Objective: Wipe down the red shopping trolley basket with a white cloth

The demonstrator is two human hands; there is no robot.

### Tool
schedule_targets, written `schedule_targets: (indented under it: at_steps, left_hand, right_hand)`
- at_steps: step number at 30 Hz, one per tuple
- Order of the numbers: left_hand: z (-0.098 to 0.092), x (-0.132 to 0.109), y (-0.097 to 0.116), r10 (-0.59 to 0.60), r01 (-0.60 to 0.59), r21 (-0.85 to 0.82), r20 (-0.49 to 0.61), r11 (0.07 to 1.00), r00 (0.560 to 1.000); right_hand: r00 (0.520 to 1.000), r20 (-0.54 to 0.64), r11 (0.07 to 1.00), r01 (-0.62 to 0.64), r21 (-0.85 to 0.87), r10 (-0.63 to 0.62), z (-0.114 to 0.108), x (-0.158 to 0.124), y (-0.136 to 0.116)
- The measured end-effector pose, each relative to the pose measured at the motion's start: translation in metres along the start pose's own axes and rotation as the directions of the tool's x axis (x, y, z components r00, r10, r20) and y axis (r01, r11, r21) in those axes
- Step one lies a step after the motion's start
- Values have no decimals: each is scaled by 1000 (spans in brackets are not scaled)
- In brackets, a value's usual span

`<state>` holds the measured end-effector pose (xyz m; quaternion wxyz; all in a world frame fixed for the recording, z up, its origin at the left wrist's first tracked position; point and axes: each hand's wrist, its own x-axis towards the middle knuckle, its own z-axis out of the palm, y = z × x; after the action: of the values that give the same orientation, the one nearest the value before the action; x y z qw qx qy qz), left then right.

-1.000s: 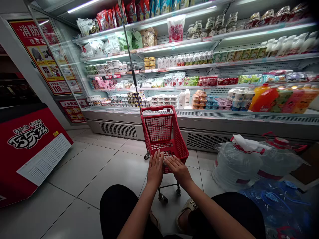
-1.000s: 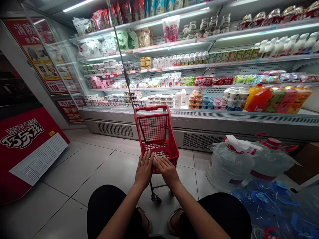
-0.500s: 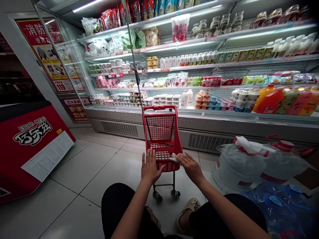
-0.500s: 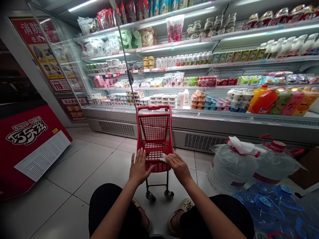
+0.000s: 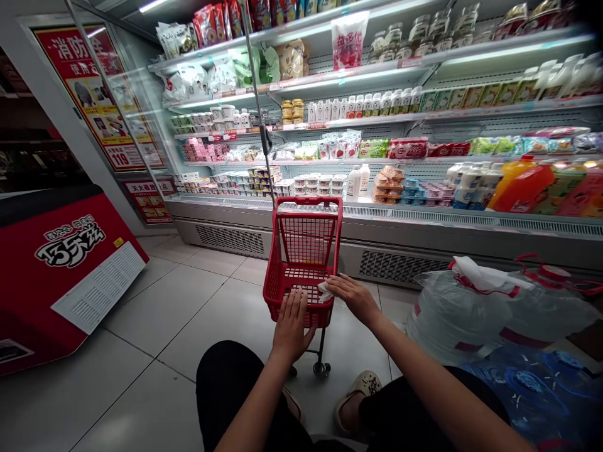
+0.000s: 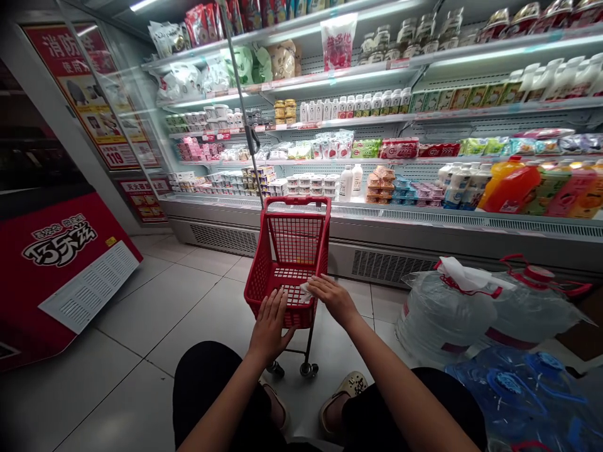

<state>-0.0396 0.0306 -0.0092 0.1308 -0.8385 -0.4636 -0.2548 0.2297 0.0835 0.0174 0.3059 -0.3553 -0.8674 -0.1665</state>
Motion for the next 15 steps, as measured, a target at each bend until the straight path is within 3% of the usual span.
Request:
schedule_targets:
  at_steps: [4, 15]
  left_hand:
    - [-1, 3, 1, 19, -18, -9, 13, 1000, 1000]
    - [-9, 0, -10, 45, -45, -43, 18, 998, 999]
  right_hand:
    - [996, -25, 997, -81, -17, 80, 8, 7, 1]
    - [997, -74, 999, -31, 32, 33, 9, -21, -58]
